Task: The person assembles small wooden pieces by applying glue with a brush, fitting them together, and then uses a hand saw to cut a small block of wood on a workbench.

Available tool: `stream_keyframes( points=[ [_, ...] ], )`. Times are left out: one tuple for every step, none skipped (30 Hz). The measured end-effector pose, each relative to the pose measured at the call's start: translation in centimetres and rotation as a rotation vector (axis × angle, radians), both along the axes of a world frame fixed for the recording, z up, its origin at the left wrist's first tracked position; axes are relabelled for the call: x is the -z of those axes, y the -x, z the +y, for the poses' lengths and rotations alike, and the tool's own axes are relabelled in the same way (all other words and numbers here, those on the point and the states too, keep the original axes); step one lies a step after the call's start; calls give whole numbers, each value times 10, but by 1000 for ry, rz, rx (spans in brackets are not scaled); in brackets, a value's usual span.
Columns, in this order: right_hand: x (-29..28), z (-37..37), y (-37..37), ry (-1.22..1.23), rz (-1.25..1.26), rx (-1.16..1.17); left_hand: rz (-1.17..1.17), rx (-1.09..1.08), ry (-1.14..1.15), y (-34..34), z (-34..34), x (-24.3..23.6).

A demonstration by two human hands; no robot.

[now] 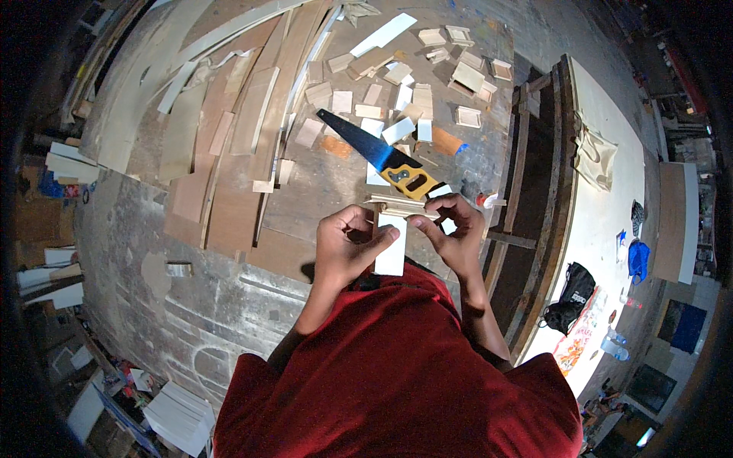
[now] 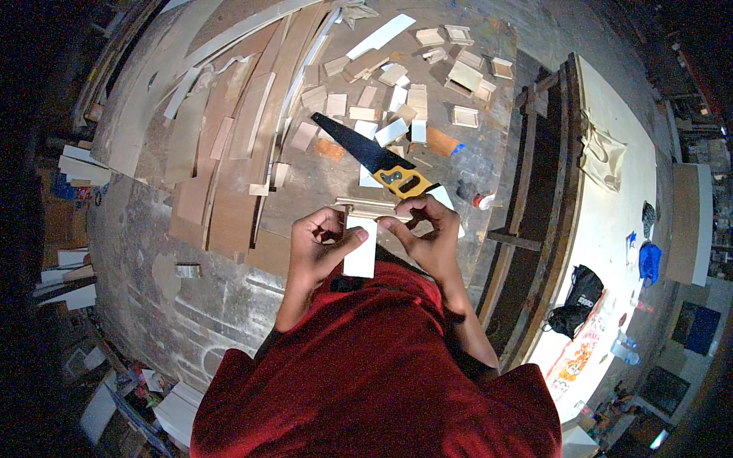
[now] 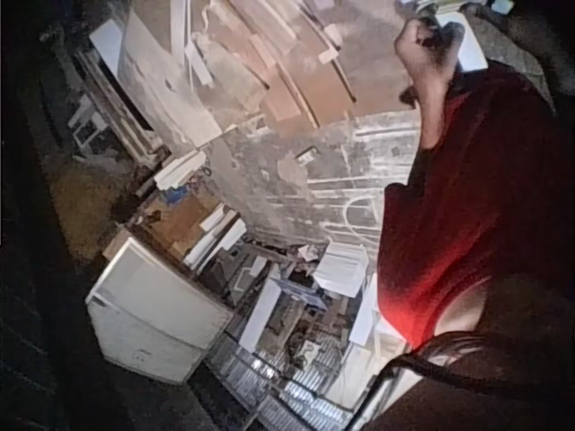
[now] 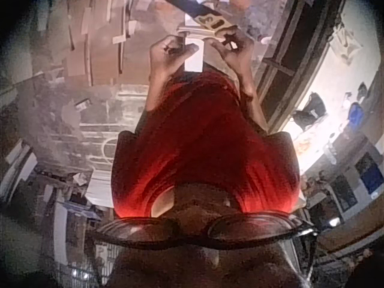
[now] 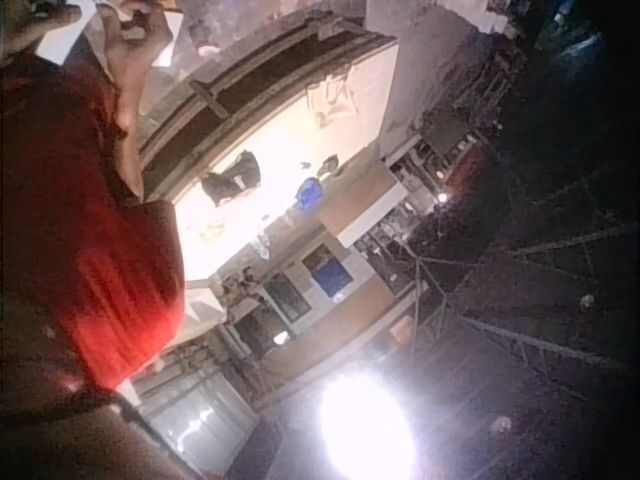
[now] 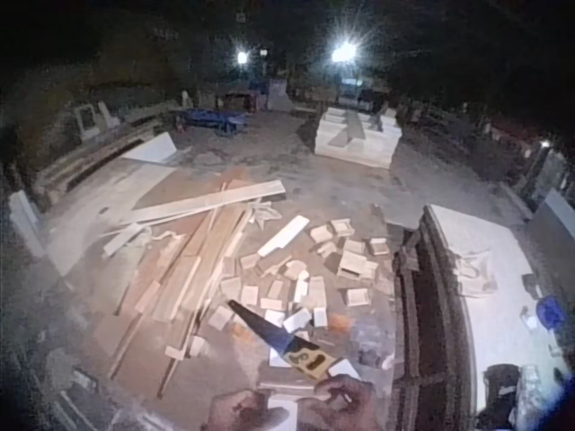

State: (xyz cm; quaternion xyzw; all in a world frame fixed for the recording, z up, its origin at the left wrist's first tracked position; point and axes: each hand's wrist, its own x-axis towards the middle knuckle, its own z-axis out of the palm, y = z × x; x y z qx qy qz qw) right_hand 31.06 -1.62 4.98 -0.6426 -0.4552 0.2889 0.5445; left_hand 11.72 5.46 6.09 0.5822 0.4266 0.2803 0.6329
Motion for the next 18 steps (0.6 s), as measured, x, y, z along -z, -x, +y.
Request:
stream_keyframes(
  points=[
    [0, 0, -1, 1, 0, -1, -41, -18, -22, -3, 0, -4],
    [-1, 0, -2, 8, 8, -5, -83, -36, -44, -5, 0, -7],
    [-1, 0, -4, 14, 15, -9, -84, -37, -44, -7, 0, -9],
    [-1, 0, -6, 14, 14, -10, -78, -39, -38, -9, 0, -10],
    [-1, 0, -8, 31, 26, -17, -73, -41, -32, -10, 1, -11],
    [0, -1, -10, 47, 38, -24, -74, -41, -33, -10, 1, -8],
    [1, -1, -12, 46, 37, -24, -27, -21, -38, -9, 3, -1],
    [5, -1, -13, 2, 127, -38, 20, -1, -43, -8, 4, 6],
    [8, 0, -15, -42, 219, -55, 20, -6, -45, -8, 4, 15],
    [11, -1, -17, -44, 218, -59, -42, -30, -20, -8, 5, 22],
    [13, -3, -21, -87, 251, -72, -104, -55, 4, -8, 5, 29],
    [16, -6, -26, -130, 283, -82, -105, -56, 3, -10, 6, 27],
    [21, -9, -30, -130, 283, -84, -177, -85, 111, -13, 7, 24],
    [26, -12, -34, -137, 340, -39, -249, -115, 219, -15, 8, 21],
    [32, -15, -38, -144, 397, 8, -248, -115, 217, -14, 9, 18],
    [37, -17, -41, -144, 448, 43, -334, -82, 375, -11, 12, 16],
    [45, -21, -45, -146, 449, 43, -419, -49, 533, -8, 15, 15],
    [54, -25, -49, -145, 409, 79, -458, 4, 563, -3, 19, 14]
  ],
)
